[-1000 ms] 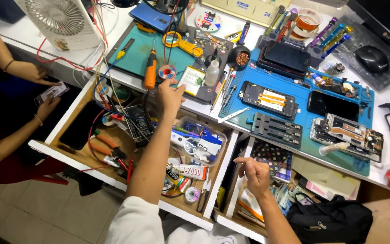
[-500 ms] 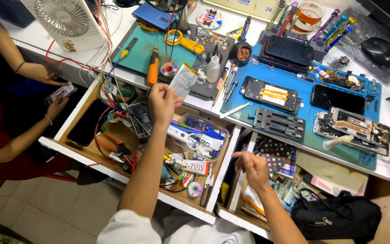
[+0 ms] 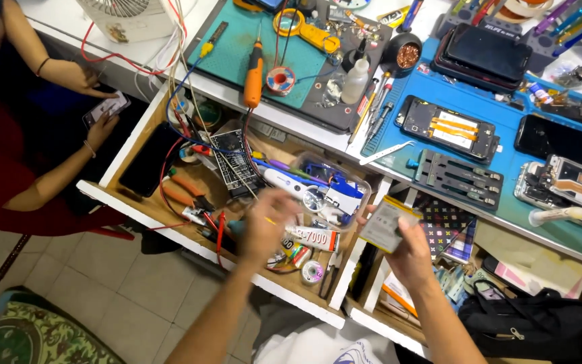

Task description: Inspecting and organizing mobile phone components like batteries and circuit boards at a repair station

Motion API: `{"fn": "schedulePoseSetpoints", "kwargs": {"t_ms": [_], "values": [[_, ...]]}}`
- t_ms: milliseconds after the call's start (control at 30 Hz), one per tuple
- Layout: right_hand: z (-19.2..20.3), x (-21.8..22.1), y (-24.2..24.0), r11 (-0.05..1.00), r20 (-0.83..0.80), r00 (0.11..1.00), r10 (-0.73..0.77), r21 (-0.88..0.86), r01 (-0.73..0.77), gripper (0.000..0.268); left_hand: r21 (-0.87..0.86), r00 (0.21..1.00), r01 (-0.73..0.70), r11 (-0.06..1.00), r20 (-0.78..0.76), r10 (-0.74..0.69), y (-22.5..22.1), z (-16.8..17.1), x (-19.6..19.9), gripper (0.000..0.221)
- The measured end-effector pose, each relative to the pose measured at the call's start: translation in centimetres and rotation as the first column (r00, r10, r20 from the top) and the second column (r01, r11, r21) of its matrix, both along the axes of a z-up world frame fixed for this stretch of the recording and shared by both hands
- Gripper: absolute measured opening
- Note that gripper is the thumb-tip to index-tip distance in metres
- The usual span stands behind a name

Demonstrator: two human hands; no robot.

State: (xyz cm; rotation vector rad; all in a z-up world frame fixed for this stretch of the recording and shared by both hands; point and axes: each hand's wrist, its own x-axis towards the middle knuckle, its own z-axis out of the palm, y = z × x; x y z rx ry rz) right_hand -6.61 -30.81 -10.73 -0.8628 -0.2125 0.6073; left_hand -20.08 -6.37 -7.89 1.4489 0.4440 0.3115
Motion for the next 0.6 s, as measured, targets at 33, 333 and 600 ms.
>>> {"fn": "schedulePoseSetpoints", "kwargs": {"t_ms": [33, 333, 600], "values": [[0.7, 0.2, -0.2, 1.0, -0.01, 1.0, 0.006, 0.0, -0.006, 0.05, 0.322, 0.956, -0.189, 0.928, -0.156, 0.249, 3.1, 0.0, -0.6, 0.027], [-0.7, 1.3, -1.3, 0.996, -0.036, 0.999, 0.002, -0.091, -0.005, 0.064, 0.294, 0.746, -0.309, 0.904, -0.514, 0.422, 13.9, -5.2, -1.5, 0.05], [1.7, 1.0, -0.9, 0.993, 0.033, 0.997, -0.067, -0.099, 0.07, 0.059, 0.148, 0.756, -0.433, 0.889, -0.477, 0.448, 13.5, -5.5, -1.4, 0.04]]}}
